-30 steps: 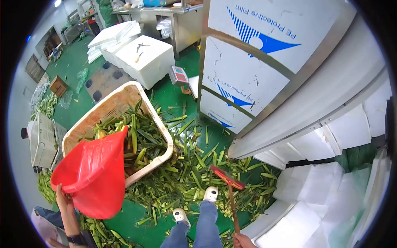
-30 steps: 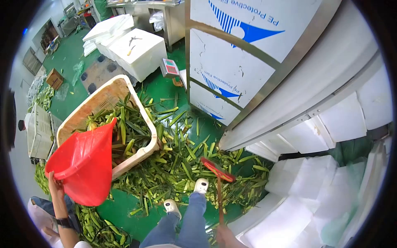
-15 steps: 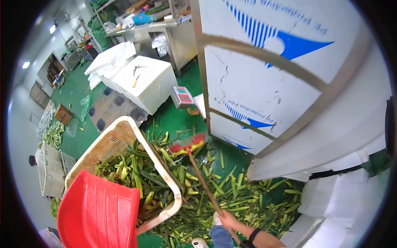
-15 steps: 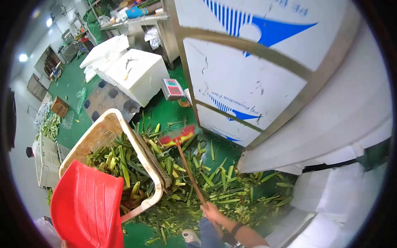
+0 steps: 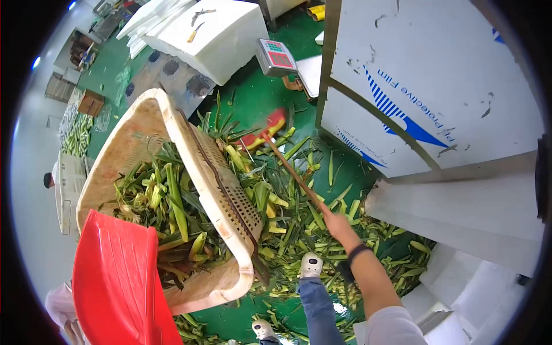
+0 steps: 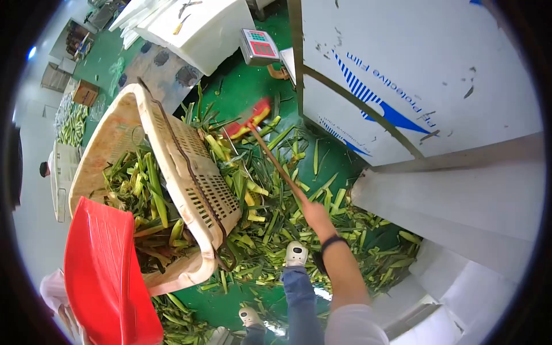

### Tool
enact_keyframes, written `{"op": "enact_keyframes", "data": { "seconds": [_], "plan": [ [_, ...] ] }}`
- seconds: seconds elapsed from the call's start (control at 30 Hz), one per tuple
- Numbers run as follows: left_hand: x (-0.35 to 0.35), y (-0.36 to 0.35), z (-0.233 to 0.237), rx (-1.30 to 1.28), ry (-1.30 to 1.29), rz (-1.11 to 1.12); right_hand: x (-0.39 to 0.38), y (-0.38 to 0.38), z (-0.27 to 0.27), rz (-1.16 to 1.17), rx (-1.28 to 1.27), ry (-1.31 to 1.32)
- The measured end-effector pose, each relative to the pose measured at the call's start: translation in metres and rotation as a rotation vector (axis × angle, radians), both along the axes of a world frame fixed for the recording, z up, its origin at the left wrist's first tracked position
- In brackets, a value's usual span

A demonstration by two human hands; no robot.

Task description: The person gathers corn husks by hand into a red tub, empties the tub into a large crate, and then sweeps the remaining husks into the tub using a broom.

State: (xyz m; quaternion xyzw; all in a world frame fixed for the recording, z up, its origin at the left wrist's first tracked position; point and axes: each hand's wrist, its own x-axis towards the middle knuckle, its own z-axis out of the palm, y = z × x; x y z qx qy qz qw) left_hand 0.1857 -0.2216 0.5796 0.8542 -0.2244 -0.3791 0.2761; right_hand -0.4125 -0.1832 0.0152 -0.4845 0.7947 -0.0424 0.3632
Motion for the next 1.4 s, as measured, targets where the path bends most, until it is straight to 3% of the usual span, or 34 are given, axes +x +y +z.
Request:
{"op": "enact_keyframes", "data": {
  "seconds": [0.03, 0.07, 0.1, 0.23, 0.4, 0.53, 0.73, 0.77, 0.83, 0.87, 0.9, 0.97, 1.07, 1.13, 1.27, 1.33, 1.4],
  "plan": [
    [0.031, 0.006, 0.0, -0.006, 0.072, 0.043, 0.001, 0.034, 0.009, -0.056, 0.101, -0.064],
    [0.053, 0.007, 0.0, -0.01, 0.143, 0.084, 0.007, 0.079, 0.001, -0.076, 0.032, -0.042],
    [0.068, 0.007, -0.002, 0.003, 0.197, 0.133, 0.011, 0.113, 0.026, -0.097, 0.159, -0.081],
    [-0.003, 0.003, -0.02, -0.21, 0.458, -0.255, 0.045, 0.249, 0.082, -0.172, 0.248, -0.137],
    [0.06, 0.021, -0.031, -0.33, 0.509, -0.217, 0.119, 0.371, 0.121, -0.281, 0.425, -0.208],
    [0.107, 0.061, -0.04, -0.436, 0.529, -0.215, 0.196, 0.44, 0.13, -0.304, 0.369, -0.15],
    [0.186, 0.175, 0.008, -0.463, 0.39, -0.15, 0.283, 0.556, 0.163, -0.384, 0.417, -0.272],
    [0.211, 0.197, 0.014, -0.453, 0.358, -0.128, 0.291, 0.586, 0.159, -0.3, 0.229, -0.217],
    [0.238, 0.244, 0.02, -0.467, 0.255, -0.02, 0.295, 0.63, 0.163, -0.28, 0.331, -0.237],
    [0.234, 0.266, 0.02, -0.492, 0.189, -0.072, 0.293, 0.644, 0.167, -0.27, 0.383, -0.245],
    [0.225, 0.289, 0.018, -0.509, 0.118, -0.125, 0.29, 0.631, 0.198, -0.238, 0.431, -0.129],
    [0.213, 0.333, 0.011, -0.495, 0.036, -0.138, 0.272, 0.6, 0.226, -0.399, 0.328, -0.209],
    [0.285, 0.402, -0.06, -0.599, -0.008, 0.08, 0.283, 0.607, 0.264, -0.625, 0.304, -0.339],
    [0.292, 0.418, -0.101, -0.515, -0.059, -0.016, 0.285, 0.599, 0.267, -0.724, 0.327, -0.38],
    [0.296, 0.434, -0.224, -0.467, -0.121, 0.197, 0.272, 0.585, 0.212, -0.597, 0.191, -0.31],
    [0.338, 0.435, -0.315, -0.362, -0.29, 0.139, 0.257, 0.568, 0.154, -0.549, 0.058, -0.229],
    [0.351, 0.417, -0.38, -0.264, -0.357, 0.075, 0.256, 0.518, 0.133, -0.707, 0.069, -0.308]
  ]
}}
